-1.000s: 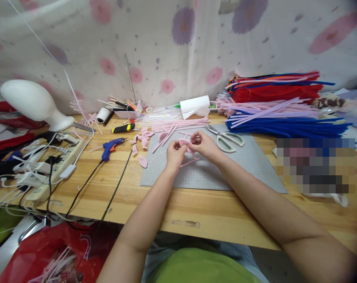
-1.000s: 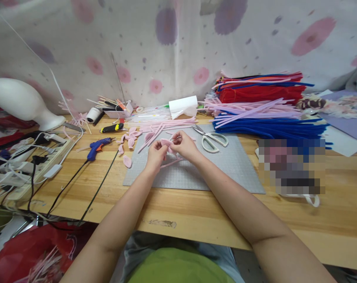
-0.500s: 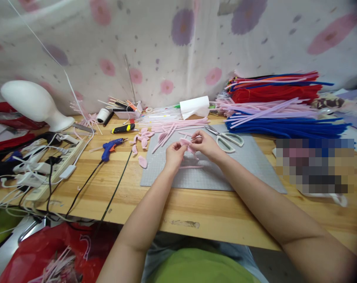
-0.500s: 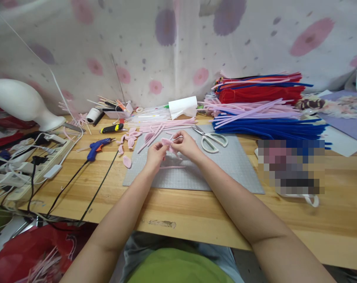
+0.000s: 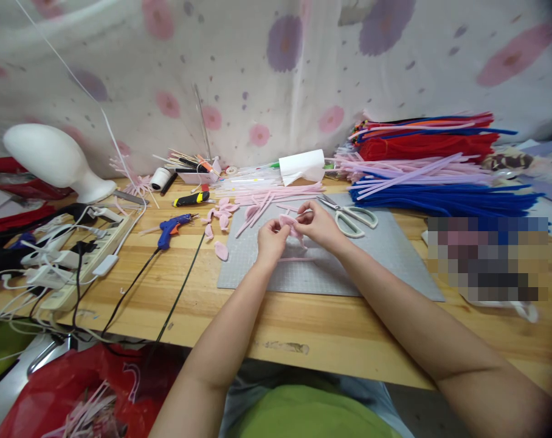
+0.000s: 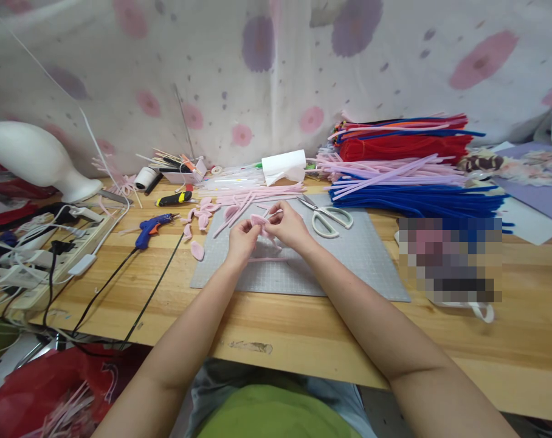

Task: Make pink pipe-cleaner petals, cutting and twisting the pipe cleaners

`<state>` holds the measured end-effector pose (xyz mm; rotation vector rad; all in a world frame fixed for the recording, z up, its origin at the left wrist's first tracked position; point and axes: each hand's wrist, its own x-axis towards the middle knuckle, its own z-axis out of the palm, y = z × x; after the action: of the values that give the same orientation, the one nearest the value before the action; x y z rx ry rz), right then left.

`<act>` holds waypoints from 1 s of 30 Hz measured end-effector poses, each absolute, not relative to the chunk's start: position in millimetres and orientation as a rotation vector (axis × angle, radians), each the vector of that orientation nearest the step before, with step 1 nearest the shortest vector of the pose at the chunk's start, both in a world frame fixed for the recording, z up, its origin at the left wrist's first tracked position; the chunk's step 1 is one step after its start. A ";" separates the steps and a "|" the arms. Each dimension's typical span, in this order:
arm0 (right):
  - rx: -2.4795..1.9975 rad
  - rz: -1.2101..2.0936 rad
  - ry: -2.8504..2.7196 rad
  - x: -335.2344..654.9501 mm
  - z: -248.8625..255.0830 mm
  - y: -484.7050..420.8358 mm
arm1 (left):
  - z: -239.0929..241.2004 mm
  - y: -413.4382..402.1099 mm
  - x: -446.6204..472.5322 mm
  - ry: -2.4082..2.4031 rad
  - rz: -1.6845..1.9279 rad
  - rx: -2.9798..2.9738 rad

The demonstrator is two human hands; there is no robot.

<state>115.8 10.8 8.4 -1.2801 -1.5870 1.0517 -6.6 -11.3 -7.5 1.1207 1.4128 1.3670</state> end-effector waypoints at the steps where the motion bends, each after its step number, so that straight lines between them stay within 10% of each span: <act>1: -1.271 1.058 -1.587 116.2 9.0 10.9 | -7.7 -11.5 -6.4 1.409 1.370 1.124; 30: -1.323 0.958 -1.679 116.8 14.1 7.6 | -10.4 -11.8 -5.6 1.436 1.339 1.193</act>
<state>116.8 7.6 14.1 -1.3231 -1.6792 0.9583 -5.6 -11.8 -10.4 1.1933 1.4365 1.3389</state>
